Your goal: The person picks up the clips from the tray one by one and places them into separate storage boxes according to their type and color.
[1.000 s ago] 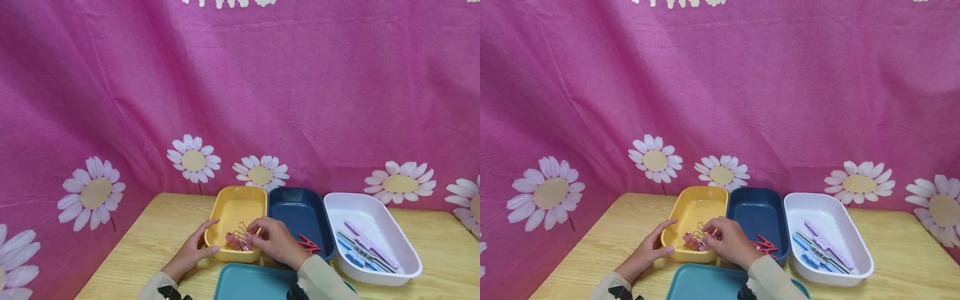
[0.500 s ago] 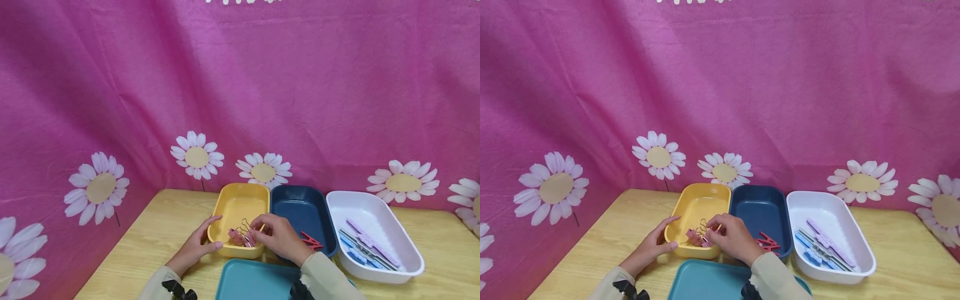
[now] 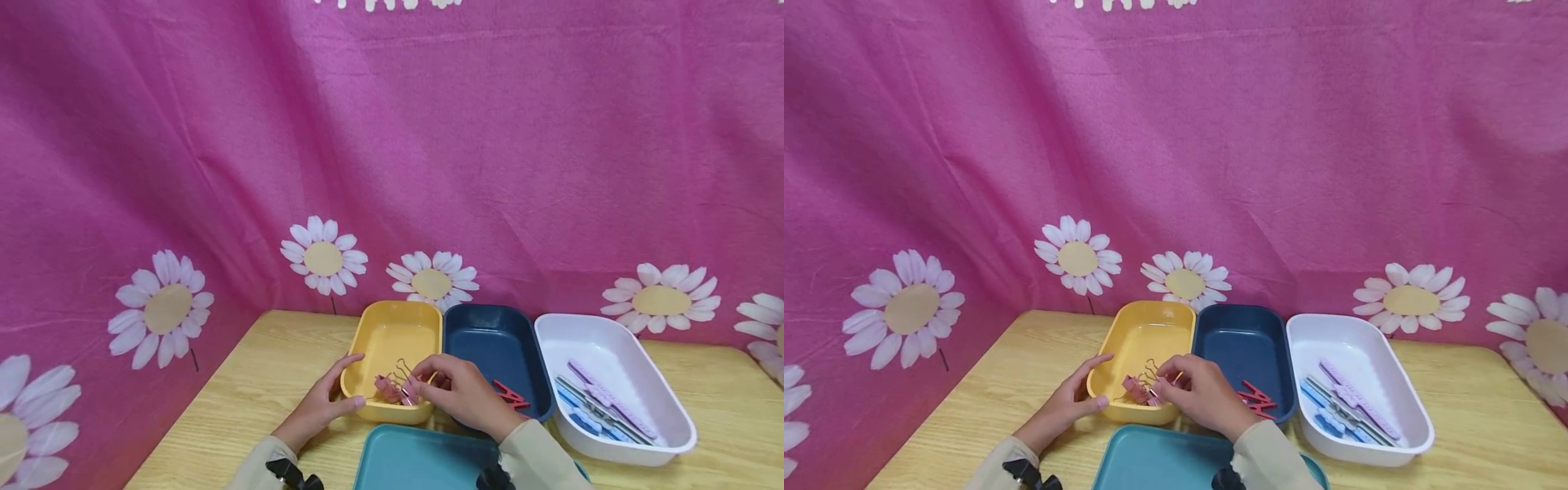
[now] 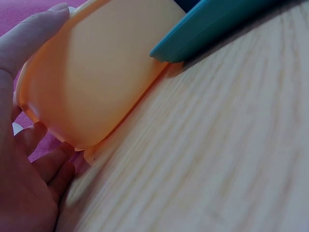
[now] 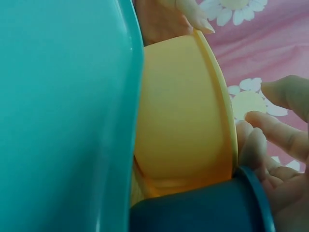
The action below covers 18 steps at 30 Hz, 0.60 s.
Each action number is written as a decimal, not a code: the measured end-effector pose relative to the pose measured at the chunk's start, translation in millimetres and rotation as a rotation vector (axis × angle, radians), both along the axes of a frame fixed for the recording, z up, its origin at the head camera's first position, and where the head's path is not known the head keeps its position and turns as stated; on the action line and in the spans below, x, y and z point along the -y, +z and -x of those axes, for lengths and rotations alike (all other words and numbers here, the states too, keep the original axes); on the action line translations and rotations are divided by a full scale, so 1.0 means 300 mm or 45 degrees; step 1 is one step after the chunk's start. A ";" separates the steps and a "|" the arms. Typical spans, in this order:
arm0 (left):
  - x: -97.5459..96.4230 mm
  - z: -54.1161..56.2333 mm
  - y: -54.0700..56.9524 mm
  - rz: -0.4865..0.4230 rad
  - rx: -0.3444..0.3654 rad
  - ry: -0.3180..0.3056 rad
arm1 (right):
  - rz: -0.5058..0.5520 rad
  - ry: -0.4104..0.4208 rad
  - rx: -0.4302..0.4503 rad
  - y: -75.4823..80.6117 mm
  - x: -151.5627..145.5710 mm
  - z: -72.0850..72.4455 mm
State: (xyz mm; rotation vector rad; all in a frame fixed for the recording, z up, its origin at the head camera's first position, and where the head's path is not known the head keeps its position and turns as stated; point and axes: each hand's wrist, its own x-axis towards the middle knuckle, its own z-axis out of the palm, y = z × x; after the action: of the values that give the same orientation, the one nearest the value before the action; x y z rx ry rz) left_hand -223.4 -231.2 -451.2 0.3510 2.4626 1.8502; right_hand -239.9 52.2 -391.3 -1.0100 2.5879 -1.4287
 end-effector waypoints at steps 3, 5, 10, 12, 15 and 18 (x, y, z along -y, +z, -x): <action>-0.005 -0.001 -0.002 -0.016 0.013 0.002 | 0.001 0.014 0.002 -0.004 -0.002 0.008; -0.002 -0.002 -0.002 -0.020 0.007 -0.006 | -0.005 0.024 0.008 -0.002 0.001 0.013; 0.003 0.000 -0.002 -0.015 -0.002 -0.022 | -0.032 0.043 0.031 0.008 0.007 0.019; 0.004 0.001 -0.001 -0.009 -0.004 -0.018 | -0.042 0.054 0.037 0.013 0.010 0.021; 0.005 0.002 -0.001 0.002 -0.008 -0.017 | -0.066 0.068 0.037 0.019 0.012 0.026; 0.005 0.002 -0.004 0.010 -0.008 -0.017 | -0.092 0.080 0.046 0.023 0.014 0.032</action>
State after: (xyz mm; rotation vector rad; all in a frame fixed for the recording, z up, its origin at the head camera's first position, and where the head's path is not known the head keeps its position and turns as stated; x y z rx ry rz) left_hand -224.0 -232.6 -452.3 0.3720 2.4647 1.8365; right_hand -249.4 48.1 -384.4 -1.0366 2.5386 -1.3168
